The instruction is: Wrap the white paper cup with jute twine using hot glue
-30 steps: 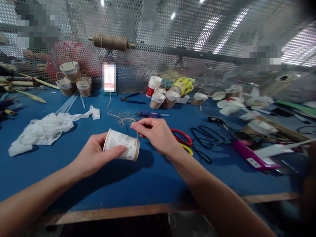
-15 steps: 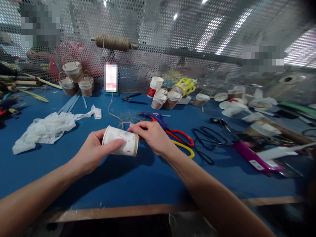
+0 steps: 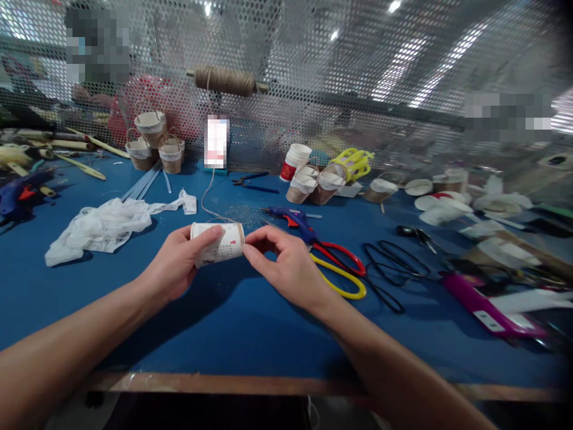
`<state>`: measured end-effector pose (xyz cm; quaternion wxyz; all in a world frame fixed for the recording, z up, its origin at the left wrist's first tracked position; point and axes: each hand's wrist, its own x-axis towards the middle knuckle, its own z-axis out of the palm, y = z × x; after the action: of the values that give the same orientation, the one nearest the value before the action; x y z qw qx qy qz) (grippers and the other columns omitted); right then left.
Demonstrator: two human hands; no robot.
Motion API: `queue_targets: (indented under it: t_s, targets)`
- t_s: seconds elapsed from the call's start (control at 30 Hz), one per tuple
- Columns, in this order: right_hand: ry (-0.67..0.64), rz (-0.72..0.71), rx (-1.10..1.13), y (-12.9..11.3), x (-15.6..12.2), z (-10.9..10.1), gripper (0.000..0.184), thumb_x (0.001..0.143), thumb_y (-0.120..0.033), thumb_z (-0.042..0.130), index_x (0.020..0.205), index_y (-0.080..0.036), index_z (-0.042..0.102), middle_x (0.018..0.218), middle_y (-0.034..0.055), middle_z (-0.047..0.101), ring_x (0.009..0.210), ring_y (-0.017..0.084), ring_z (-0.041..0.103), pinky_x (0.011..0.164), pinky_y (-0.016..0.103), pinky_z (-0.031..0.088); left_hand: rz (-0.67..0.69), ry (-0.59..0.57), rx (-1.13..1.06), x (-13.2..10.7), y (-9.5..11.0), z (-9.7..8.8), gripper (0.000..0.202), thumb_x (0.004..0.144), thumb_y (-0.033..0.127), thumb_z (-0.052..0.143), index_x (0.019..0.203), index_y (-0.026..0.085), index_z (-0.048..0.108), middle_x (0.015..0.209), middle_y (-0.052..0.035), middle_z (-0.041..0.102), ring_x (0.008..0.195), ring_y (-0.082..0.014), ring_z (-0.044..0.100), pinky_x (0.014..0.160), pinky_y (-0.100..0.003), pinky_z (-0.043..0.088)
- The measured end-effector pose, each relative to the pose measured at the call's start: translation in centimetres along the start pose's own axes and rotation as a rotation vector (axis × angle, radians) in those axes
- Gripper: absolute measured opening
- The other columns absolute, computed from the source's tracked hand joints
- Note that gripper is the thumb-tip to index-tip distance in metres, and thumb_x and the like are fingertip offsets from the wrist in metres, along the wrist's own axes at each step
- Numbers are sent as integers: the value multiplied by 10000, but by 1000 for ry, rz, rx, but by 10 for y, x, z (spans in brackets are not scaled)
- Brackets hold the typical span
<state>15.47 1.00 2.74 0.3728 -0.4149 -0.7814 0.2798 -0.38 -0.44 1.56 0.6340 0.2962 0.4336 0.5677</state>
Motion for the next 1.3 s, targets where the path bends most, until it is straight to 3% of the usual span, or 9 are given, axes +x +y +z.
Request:
queue_targets:
  t_s: [0.57, 1.3]
  targets:
    - [71, -79, -185, 5, -2, 5, 53, 696, -151, 531, 668, -157, 576, 593, 0, 594, 525, 98, 518, 520, 221, 407, 71, -1, 84, -1, -7, -1, 244, 641, 240, 702, 817, 83, 641, 728, -61, 691, 629, -138, 613, 646, -244, 460]
    - [81, -86, -214, 3, -3, 5, 70, 695, -155, 523, 651, -166, 578, 592, 2, 599, 532, 105, 526, 528, 226, 407, 118, 22, 121, -2, -7, 0, 248, 630, 244, 704, 813, 92, 634, 727, -43, 683, 654, -142, 609, 653, -249, 467]
